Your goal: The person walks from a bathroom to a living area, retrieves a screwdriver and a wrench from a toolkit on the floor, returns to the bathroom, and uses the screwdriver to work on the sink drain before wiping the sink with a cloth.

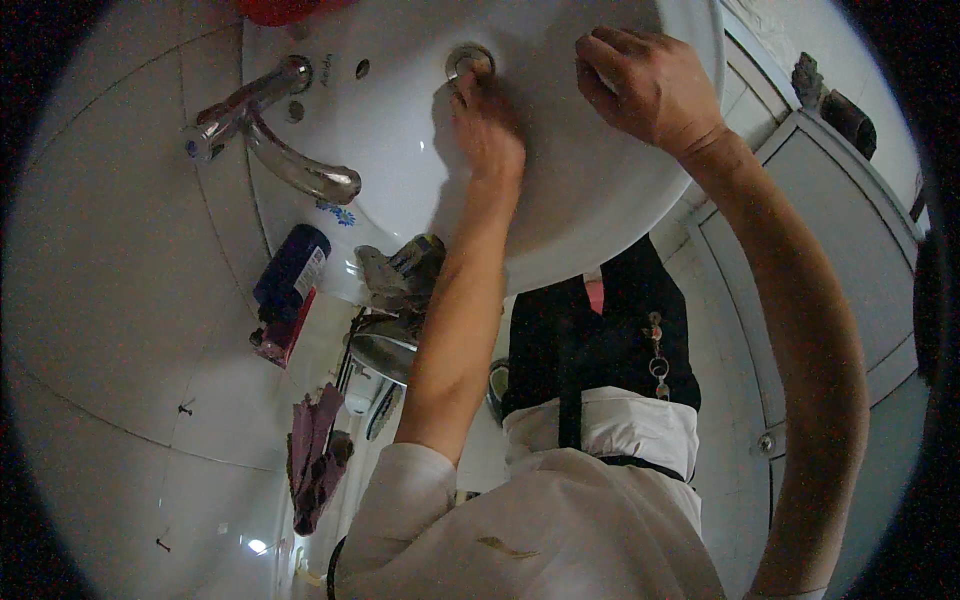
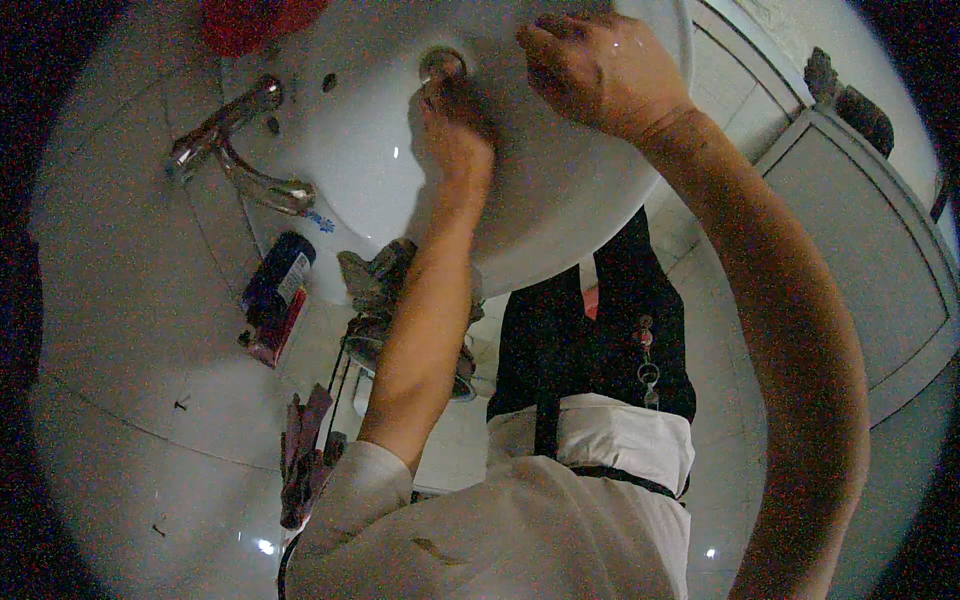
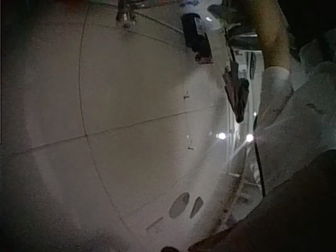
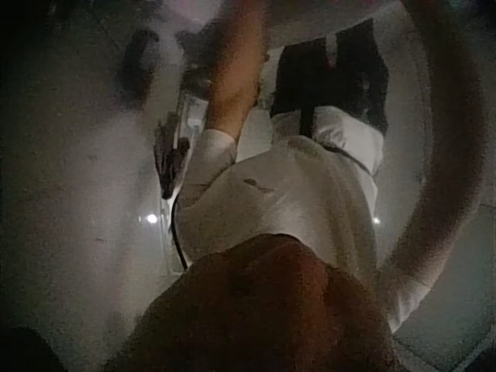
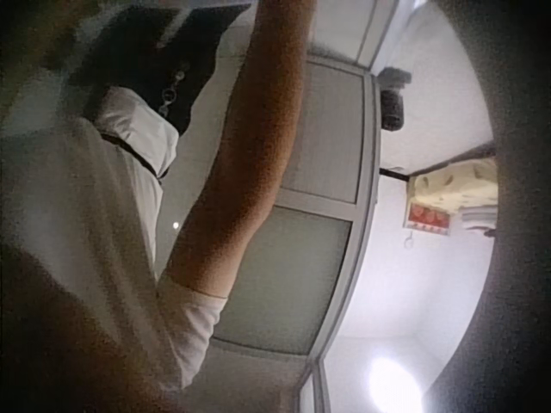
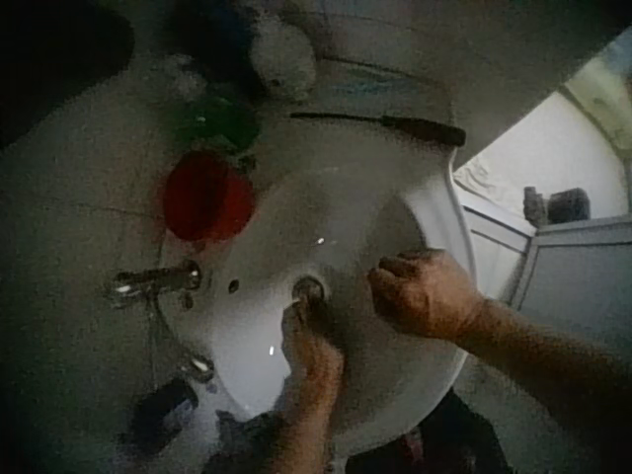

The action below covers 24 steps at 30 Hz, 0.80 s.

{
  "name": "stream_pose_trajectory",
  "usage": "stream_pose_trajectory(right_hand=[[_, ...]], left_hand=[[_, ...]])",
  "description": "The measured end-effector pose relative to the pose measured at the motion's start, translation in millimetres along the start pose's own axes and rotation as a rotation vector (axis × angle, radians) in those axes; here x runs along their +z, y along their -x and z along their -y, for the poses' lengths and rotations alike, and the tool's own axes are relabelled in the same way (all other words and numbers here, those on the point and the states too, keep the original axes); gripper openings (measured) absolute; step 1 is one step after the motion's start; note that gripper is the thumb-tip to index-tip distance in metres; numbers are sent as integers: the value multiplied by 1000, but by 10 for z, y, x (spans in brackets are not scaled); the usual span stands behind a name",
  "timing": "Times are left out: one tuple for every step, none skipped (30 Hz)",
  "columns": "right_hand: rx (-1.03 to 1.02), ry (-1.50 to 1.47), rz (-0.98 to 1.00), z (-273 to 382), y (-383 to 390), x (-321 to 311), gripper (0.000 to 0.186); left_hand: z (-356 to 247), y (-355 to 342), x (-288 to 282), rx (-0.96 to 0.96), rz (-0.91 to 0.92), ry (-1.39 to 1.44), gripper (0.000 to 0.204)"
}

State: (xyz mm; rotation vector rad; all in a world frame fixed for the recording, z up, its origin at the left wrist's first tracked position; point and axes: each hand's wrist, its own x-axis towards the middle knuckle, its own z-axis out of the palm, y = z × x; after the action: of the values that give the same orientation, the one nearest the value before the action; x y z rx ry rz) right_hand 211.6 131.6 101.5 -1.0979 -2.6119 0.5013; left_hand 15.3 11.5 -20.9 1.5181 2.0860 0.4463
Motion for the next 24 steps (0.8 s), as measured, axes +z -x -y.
stream_pose_trajectory(right_hand=[[17, 11, 28, -7, 11, -2, 11], [7, 6, 19, -24, 16, -1, 11], [-2, 1, 9, -41, 19, 1, 11], [-12, -10, 1, -22, 12, 5, 10], [-7, -13, 3, -4, 2, 3, 10], [-1, -15, 5, 14, -13, -6, 10], [6, -9, 9, -3, -12, -24, 11], [5, -23, 8, -11, -8, -34, 11], [5, -38, 7, -16, -4, -44, 11], [5, -57, 4, -13, 4, -45, 12], [5, -48, 8, -17, 13, -47, 11], [6, -38, 12, -26, 24, -42, 11], [1, -35, 14, -13, 12, -22, 11], [-5, -37, -3, -2, -3, -12, 11], [-12, -39, -20, 5, -16, -6, 11], [-17, -42, -35, 15, -18, -10, 10], [-3, -29, -30, -25, 1, 12, 10], [10, -15, -25, -81, 59, 70, 10], [28, -1, -15, -98, 82, 91, 10], [20, -8, -25, -112, 101, 120, 10], [13, -15, -34, -132, 120, 145, 10], [6, -24, -42, -117, 102, 136, 10], [12, -22, -25, -108, 86, 125, 11], [18, -19, -8, -99, 70, 113, 11]], left_hand=[[8, 7, 1, 128, 10, -101, 41], [-5, 33, 19, 65, 30, -140, 43], [-27, 92, 33, 3, 50, -179, 44], [-17, 147, 20, -64, 72, -221, 45], [43, 161, 48, -19, 34, -236, 44], [109, 159, 77, 26, -4, -250, 44], [48, 115, 68, 76, -43, -257, 43], [-15, 93, 50, 17, -36, -131, 42], [-78, 79, 28, -43, -28, -5, 41], [-182, 48, -55, -103, -19, 115, 41], [-237, 31, -84, -146, -9, 96, 41], [-291, 15, -112, -189, 1, 76, 41], [-285, 12, -143, -237, 6, 50, 41], [-286, -8, -158, -310, 3, 160, 42], [-296, -46, -158, -382, -2, 270, 43], [-293, -61, -151, -455, -4, 381, 43], [-226, -63, -90, -349, 7, 261, 43], [-156, -41, -45, -244, 18, 141, 43], [-168, -39, -27, -140, 35, 23, 43], [-181, -27, -12, -191, 22, 47, 42], [-194, 9, -4, -242, 10, 71, 42], [-189, 43, 7, -296, -2, 94, 41], [-152, 71, 24, -237, -41, 82, 41], [-107, 105, 20, -177, -81, 70, 40]])
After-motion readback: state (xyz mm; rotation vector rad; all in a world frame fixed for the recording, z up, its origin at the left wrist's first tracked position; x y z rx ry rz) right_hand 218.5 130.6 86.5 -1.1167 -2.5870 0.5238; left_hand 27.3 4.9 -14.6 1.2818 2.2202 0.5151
